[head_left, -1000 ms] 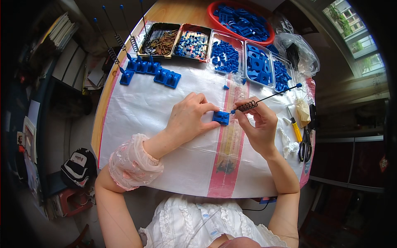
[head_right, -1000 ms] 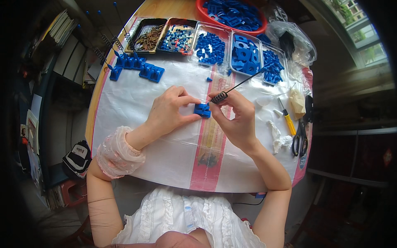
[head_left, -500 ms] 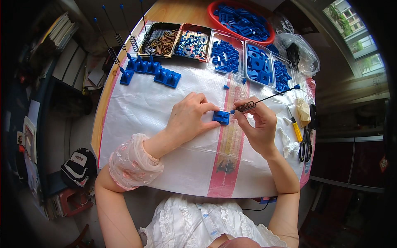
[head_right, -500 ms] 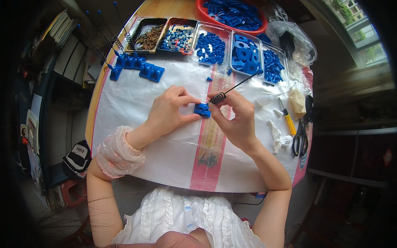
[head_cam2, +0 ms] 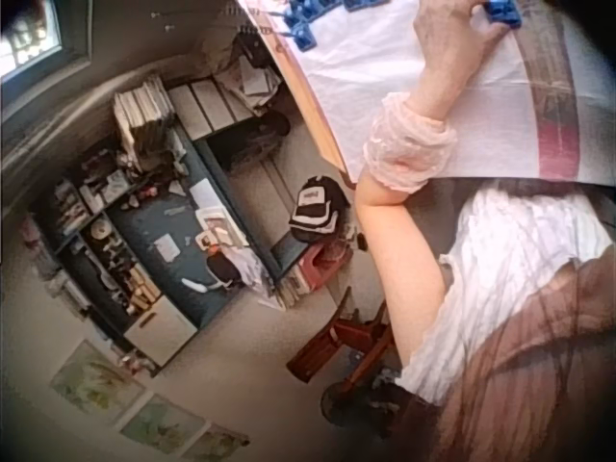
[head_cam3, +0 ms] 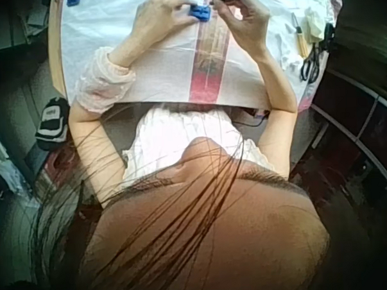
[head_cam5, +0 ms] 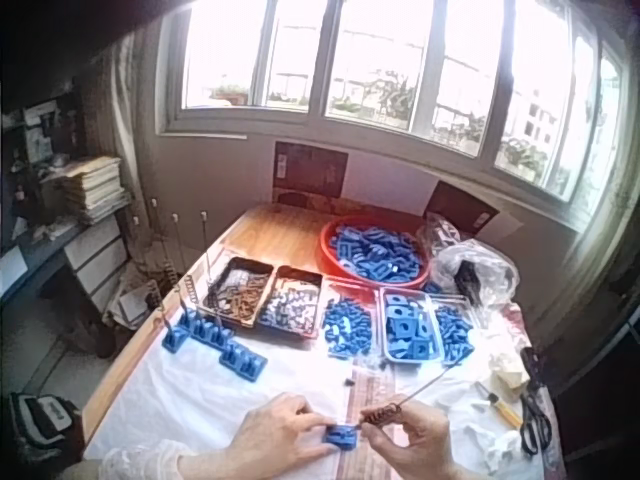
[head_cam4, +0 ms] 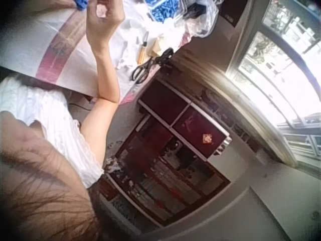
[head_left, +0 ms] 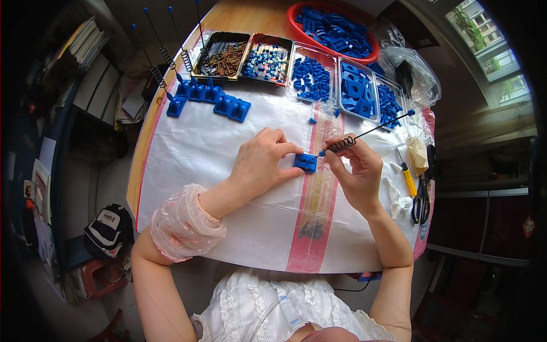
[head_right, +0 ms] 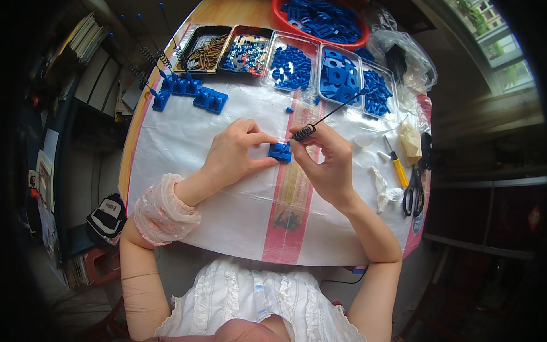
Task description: The recorder is assembling small electronic or mechanical components, inserting pins or wires into blue plastic blocks and using an adhesive applicator.
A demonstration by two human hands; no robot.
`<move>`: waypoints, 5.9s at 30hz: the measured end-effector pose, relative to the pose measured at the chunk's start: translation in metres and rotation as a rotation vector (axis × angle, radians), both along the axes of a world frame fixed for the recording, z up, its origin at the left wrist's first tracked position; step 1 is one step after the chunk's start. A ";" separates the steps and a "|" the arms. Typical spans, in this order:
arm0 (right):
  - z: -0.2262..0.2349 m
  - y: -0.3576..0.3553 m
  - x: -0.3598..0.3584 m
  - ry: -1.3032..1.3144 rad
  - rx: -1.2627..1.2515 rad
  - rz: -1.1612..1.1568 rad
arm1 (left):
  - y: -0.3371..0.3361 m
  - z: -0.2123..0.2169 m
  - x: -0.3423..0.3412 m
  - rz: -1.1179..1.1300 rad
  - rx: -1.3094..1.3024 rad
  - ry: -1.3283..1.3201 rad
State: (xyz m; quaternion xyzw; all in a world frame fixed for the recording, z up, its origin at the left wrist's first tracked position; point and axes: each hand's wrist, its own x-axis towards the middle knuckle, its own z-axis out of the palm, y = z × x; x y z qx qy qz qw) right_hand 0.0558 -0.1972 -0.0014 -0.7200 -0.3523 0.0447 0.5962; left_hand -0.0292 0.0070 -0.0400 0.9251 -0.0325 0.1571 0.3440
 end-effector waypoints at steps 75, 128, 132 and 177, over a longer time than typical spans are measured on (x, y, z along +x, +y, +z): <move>0.013 0.001 0.002 -0.212 -0.126 0.085 | 0.000 0.005 -0.001 -0.010 0.005 0.054; 0.006 0.003 0.003 -0.244 -0.145 0.056 | -0.002 0.002 -0.001 0.013 0.003 0.084; 0.003 0.003 0.005 -0.240 -0.131 0.064 | -0.002 0.003 -0.001 0.015 0.007 0.091; -0.001 0.000 0.007 -0.184 -0.108 0.068 | -0.004 0.003 0.000 0.013 0.000 0.078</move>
